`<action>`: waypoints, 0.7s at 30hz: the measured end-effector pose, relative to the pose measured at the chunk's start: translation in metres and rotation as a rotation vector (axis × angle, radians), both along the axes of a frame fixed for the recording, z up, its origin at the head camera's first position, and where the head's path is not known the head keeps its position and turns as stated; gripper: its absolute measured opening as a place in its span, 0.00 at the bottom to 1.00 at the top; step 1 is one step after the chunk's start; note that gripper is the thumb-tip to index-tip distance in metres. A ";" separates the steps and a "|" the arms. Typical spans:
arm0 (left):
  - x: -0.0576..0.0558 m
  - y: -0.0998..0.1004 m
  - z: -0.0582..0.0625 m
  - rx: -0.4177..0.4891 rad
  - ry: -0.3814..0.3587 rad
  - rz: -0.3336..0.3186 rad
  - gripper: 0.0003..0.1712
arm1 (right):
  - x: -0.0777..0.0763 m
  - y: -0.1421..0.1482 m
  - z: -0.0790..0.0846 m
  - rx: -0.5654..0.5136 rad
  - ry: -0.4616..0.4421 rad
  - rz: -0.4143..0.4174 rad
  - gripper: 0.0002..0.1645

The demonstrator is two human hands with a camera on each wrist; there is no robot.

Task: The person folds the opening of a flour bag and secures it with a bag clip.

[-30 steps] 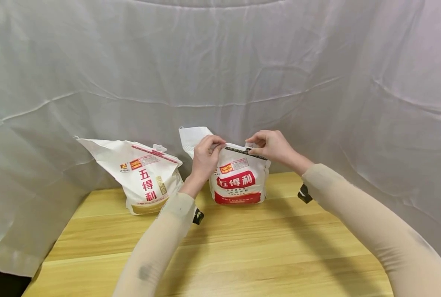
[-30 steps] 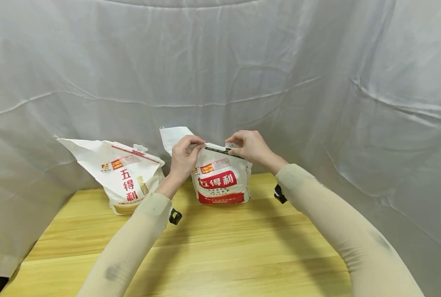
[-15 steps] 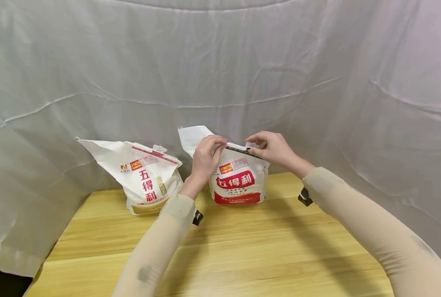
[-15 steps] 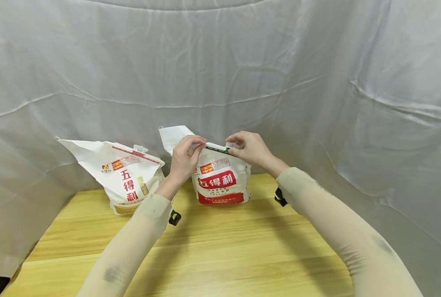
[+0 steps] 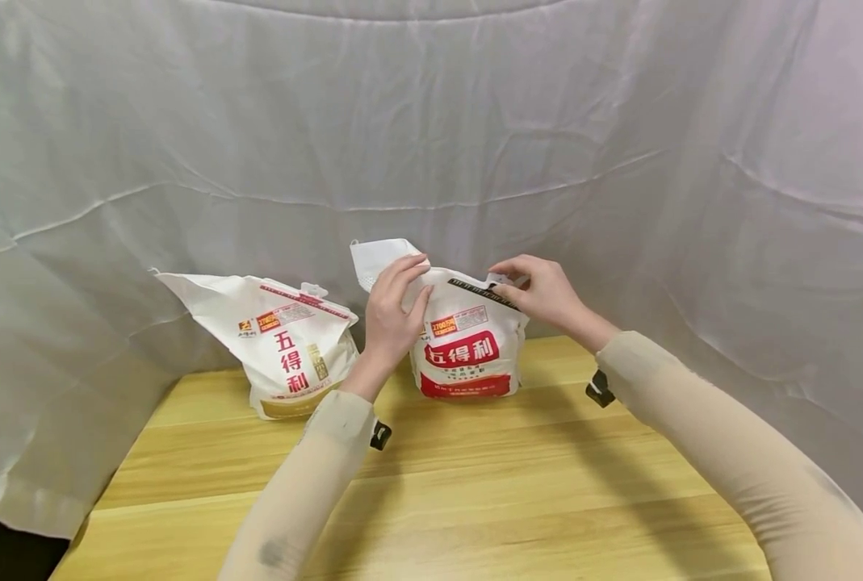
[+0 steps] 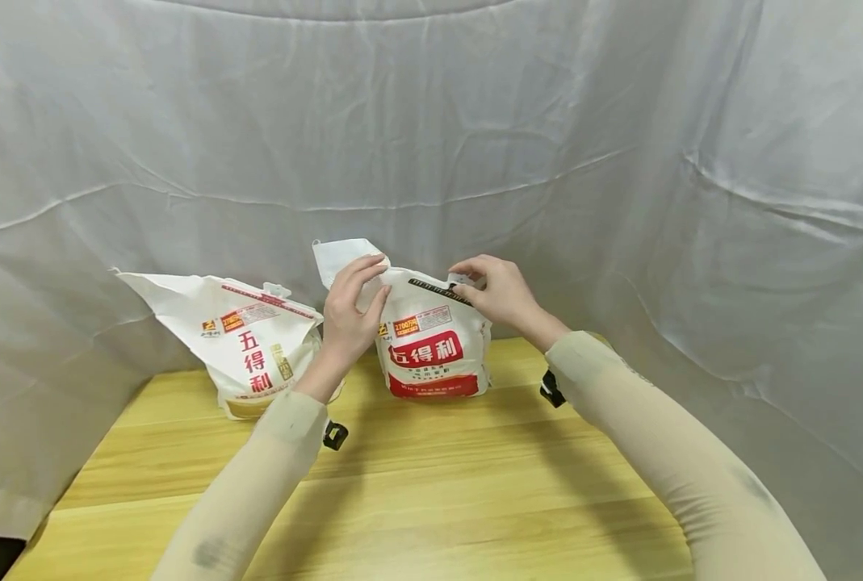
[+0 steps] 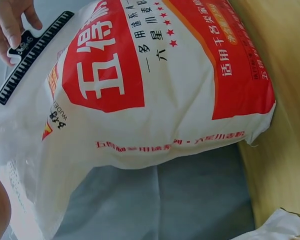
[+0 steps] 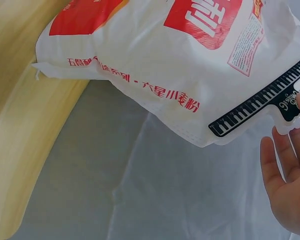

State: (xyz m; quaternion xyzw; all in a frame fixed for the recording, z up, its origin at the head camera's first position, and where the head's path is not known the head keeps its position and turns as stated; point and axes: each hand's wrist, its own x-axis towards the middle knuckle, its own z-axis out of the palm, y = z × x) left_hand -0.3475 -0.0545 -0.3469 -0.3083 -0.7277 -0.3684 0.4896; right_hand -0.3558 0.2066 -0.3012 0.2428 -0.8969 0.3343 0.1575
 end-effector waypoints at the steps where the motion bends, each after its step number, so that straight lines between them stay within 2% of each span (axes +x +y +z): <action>1: 0.001 -0.002 0.000 0.002 0.003 0.003 0.17 | 0.000 0.000 0.000 -0.008 -0.003 -0.002 0.17; 12: 0.017 -0.034 -0.013 0.042 0.018 0.080 0.28 | 0.005 0.004 -0.002 -0.080 -0.080 -0.034 0.20; 17: 0.025 -0.048 -0.019 0.056 -0.034 0.120 0.27 | 0.011 0.008 -0.003 -0.088 -0.124 -0.043 0.27; 21: 0.032 -0.056 -0.024 0.057 -0.098 0.164 0.28 | 0.016 0.014 -0.009 -0.073 -0.097 -0.045 0.31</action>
